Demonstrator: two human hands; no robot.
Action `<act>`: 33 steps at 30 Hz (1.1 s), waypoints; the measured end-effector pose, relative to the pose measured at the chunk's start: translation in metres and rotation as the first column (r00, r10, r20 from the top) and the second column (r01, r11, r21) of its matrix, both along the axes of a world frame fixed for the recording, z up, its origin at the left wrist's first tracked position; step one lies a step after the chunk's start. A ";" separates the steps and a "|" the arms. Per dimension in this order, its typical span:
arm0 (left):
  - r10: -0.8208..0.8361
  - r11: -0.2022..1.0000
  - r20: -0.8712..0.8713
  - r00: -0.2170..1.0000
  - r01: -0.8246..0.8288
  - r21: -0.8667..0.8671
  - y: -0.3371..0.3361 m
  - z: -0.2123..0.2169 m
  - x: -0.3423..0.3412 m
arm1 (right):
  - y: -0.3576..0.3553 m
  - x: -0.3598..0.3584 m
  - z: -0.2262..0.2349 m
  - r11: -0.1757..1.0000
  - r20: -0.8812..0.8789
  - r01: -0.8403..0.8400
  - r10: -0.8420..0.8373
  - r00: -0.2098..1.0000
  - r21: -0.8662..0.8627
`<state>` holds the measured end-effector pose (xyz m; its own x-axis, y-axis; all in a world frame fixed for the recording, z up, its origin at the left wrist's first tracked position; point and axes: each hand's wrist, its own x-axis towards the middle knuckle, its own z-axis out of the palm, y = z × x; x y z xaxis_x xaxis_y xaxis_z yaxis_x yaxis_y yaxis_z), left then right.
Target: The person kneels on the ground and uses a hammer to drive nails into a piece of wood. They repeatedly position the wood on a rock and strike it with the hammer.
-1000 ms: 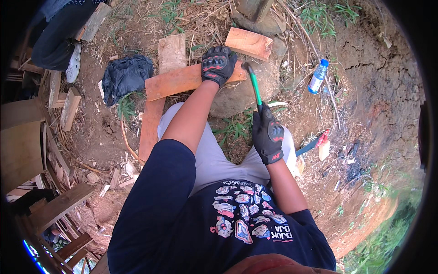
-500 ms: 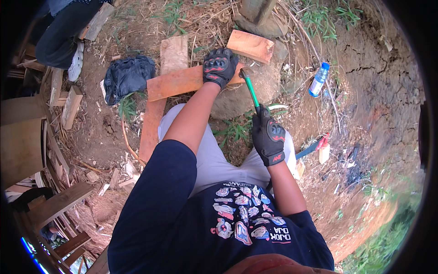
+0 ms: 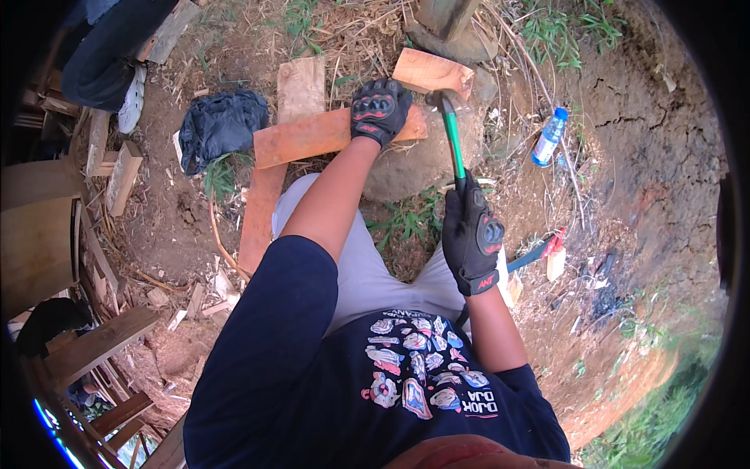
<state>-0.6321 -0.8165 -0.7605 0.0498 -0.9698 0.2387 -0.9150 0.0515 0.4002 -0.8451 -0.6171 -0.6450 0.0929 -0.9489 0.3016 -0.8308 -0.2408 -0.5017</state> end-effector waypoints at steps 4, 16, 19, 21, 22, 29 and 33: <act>-0.016 0.999 -0.003 1.000 0.016 0.046 -0.003 0.006 -0.003 | 0.004 0.004 0.007 0.999 0.003 0.035 -0.035 0.999 -0.016; -0.019 1.000 -0.017 1.000 0.019 0.004 -0.001 0.002 0.001 | 0.009 0.008 -0.013 0.993 -0.024 0.104 -0.103 0.994 0.056; -0.023 1.000 -0.038 0.999 0.022 -0.016 -0.003 -0.003 0.001 | -0.002 0.007 -0.047 0.970 -0.231 0.044 0.013 0.973 0.240; -0.027 0.999 -0.071 0.997 0.025 -0.021 -0.004 -0.005 0.004 | 0.013 0.006 -0.038 0.997 -0.145 0.043 -0.033 0.989 0.063; -0.021 1.000 -0.075 0.997 0.022 0.010 -0.002 -0.002 0.002 | 0.027 0.006 -0.017 0.986 -0.097 0.118 -0.107 0.990 0.116; -0.009 0.998 -0.155 0.988 -0.001 -0.066 -0.002 -0.010 0.010 | 0.113 -0.053 0.009 0.902 0.103 0.285 -0.334 0.937 0.325; 0.000 0.999 -0.499 0.867 -0.022 -0.038 -0.005 -0.009 0.035 | 0.117 -0.057 -0.016 0.769 0.140 0.335 -0.477 0.868 0.545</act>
<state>-0.5971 -0.8215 -0.7695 0.1834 -0.9584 0.2189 -0.5944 0.0693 0.8012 -0.9024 -0.5001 -0.6608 -0.3481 -0.9021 -0.2550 -0.6169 0.4252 -0.6623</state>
